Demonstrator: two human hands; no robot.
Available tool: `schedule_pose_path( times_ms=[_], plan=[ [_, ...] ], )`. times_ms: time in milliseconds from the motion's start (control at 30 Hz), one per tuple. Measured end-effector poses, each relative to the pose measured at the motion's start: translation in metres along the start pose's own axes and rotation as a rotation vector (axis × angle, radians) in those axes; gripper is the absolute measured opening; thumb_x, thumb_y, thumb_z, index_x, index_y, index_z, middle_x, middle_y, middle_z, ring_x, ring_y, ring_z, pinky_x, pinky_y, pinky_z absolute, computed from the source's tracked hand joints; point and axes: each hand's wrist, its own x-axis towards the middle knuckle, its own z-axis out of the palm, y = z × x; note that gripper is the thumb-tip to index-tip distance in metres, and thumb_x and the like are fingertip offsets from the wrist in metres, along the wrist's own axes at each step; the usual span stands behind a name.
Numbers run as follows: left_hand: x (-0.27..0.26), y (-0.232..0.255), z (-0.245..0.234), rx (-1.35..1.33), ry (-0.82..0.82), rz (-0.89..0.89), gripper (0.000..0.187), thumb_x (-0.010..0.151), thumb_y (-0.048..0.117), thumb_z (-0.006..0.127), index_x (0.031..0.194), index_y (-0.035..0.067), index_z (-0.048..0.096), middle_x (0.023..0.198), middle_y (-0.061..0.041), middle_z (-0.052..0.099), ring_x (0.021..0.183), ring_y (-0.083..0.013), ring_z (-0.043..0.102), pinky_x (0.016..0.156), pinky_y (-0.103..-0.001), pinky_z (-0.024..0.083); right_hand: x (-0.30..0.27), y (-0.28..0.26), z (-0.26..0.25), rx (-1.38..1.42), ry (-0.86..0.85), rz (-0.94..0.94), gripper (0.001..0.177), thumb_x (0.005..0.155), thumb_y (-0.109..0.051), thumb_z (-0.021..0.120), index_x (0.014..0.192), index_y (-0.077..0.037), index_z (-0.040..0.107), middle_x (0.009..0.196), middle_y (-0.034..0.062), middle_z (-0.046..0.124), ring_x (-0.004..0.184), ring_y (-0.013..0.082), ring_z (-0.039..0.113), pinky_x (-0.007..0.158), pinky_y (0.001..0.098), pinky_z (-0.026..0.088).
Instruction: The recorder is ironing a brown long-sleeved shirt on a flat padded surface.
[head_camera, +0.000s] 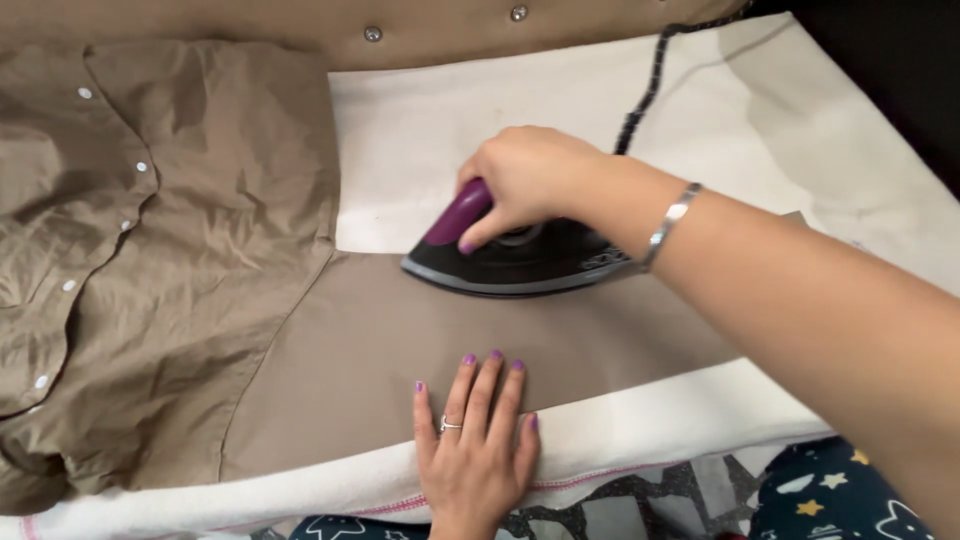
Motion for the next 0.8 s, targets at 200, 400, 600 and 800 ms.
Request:
schedule_pose_path(
  times_ms=[200, 400, 600, 800],
  plan=[
    [0.0, 0.0, -0.001, 0.037, 0.019, -0.008, 0.042, 0.093, 0.035, 0.058, 0.132, 0.02, 0.067, 0.14, -0.001, 0.062, 0.134, -0.0205, 0.054, 0.118, -0.058, 0.025, -0.049, 0.031, -0.011, -0.034, -0.045, 0.189, 0.056, 0.064, -0.061, 0.083, 0.104, -0.023, 0.08, 0.085, 0.0084, 0.078, 0.08, 0.0307, 0.074, 0.075, 0.0424, 0.058],
    [-0.001, 0.0, -0.001, 0.003, 0.036, -0.02, 0.041, 0.092, 0.032, 0.058, 0.131, 0.021, 0.069, 0.138, 0.0, 0.063, 0.134, -0.0183, 0.055, 0.119, -0.057, 0.024, -0.056, 0.034, -0.01, -0.124, -0.058, 0.159, 0.058, 0.063, -0.063, 0.081, 0.109, -0.027, 0.079, 0.083, 0.0086, 0.079, 0.077, 0.0307, 0.074, 0.074, 0.0412, 0.059],
    [-0.001, 0.001, -0.003, -0.043, 0.025, -0.044, 0.038, 0.092, 0.032, 0.06, 0.127, 0.022, 0.07, 0.138, 0.001, 0.064, 0.133, -0.017, 0.056, 0.118, -0.057, 0.027, -0.022, 0.013, 0.001, -0.13, 0.013, 0.054, 0.06, 0.063, -0.063, 0.083, 0.109, -0.024, 0.08, 0.082, 0.011, 0.077, 0.076, 0.0334, 0.072, 0.071, 0.0432, 0.057],
    [-0.002, 0.001, -0.004, -0.037, 0.036, -0.02, 0.039, 0.093, 0.031, 0.059, 0.129, 0.022, 0.07, 0.139, 0.001, 0.063, 0.134, -0.0169, 0.056, 0.119, -0.056, 0.028, 0.001, -0.016, -0.002, -0.069, 0.017, 0.05, 0.055, 0.067, -0.059, 0.084, 0.108, -0.022, 0.08, 0.081, 0.0107, 0.077, 0.076, 0.0314, 0.073, 0.073, 0.0423, 0.057]
  ],
)
